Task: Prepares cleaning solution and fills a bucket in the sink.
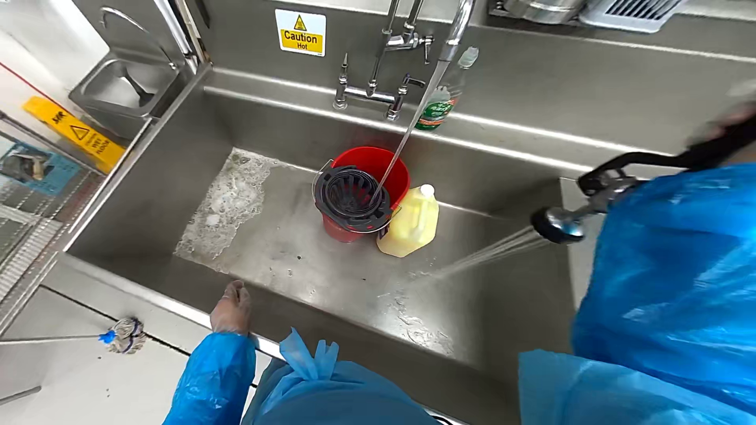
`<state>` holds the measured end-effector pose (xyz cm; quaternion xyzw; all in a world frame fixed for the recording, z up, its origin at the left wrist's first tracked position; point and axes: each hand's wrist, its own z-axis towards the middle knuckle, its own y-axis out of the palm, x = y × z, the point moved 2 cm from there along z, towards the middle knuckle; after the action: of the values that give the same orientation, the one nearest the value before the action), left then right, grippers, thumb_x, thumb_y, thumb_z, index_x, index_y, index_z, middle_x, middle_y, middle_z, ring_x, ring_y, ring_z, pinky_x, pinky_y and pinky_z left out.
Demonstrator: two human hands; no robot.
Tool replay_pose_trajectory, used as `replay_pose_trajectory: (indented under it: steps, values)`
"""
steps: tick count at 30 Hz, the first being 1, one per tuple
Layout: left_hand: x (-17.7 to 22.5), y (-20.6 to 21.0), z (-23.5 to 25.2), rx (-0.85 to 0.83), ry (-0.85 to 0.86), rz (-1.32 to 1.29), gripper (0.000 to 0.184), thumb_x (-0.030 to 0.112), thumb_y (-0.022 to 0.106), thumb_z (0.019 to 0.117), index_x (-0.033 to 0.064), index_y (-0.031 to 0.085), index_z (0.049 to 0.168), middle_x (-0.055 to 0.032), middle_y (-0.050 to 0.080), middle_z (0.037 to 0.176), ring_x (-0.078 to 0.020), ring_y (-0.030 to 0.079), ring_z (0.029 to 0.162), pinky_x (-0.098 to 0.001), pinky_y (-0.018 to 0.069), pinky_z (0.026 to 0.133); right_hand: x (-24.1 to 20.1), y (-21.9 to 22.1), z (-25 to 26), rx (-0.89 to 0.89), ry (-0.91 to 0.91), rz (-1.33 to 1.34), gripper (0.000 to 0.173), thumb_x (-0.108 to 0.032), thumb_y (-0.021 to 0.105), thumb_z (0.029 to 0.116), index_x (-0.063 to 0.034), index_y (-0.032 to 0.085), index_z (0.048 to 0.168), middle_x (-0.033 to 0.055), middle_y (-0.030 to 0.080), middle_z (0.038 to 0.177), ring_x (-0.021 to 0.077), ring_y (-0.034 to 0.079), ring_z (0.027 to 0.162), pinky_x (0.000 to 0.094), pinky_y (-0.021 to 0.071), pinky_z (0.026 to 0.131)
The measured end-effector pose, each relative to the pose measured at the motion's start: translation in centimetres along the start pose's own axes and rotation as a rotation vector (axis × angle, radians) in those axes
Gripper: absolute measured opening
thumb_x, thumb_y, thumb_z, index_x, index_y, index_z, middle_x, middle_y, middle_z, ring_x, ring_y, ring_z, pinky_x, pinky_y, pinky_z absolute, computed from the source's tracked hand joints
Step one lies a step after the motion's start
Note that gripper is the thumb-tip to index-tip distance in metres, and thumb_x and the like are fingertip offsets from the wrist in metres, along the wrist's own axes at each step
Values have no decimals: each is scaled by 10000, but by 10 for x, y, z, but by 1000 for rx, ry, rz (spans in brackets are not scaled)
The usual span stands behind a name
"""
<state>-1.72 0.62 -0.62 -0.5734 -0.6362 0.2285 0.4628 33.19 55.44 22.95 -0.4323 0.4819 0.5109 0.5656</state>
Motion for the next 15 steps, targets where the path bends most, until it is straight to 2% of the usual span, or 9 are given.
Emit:
replay_pose_trajectory:
  steps: [1,2,4,9,12,15]
  values:
    - [0,-1,0,1,-4,0,394,311,408,1106,140,577,1419,-195,713,1170,-396,677,1105,-630,495,951,13,9,3,-65,-31,44,68,-222,509,1086,-167,508,1046,-85,602,683,28,605,528,168,527,487]
    - [0,0,0,1,-4,-3,393,308,409,1105,139,578,1417,-195,713,1168,-398,677,1102,-632,495,949,15,27,-12,-78,-36,75,79,-229,505,1086,-169,513,1035,-85,598,674,42,605,527,188,526,490]
    - [0,0,0,-1,-7,-5,395,311,408,1105,143,576,1420,-195,713,1174,-404,675,1110,-634,495,952,4,64,-56,-62,-36,119,115,-247,489,1096,-157,518,1031,-72,600,677,68,605,528,225,539,517]
    - [-1,0,1,-5,-26,3,404,320,406,1105,148,566,1433,-196,713,1189,-404,675,1123,-624,501,960,9,127,-118,-126,-18,245,157,-223,493,1099,-134,537,977,-51,604,626,77,603,495,226,538,487]
    - [1,-1,0,-19,-30,18,405,324,406,1106,157,561,1441,-193,713,1193,-400,675,1127,-623,498,966,3,141,-143,-154,-16,271,163,-170,481,1100,-128,541,954,-55,614,619,64,607,483,204,541,474]
    - [1,0,0,-16,-29,25,409,324,406,1105,154,558,1444,-189,713,1195,-398,673,1132,-619,498,971,-6,121,-135,-187,-71,223,111,-206,498,1096,-155,529,1002,-73,621,669,67,619,531,217,553,524]
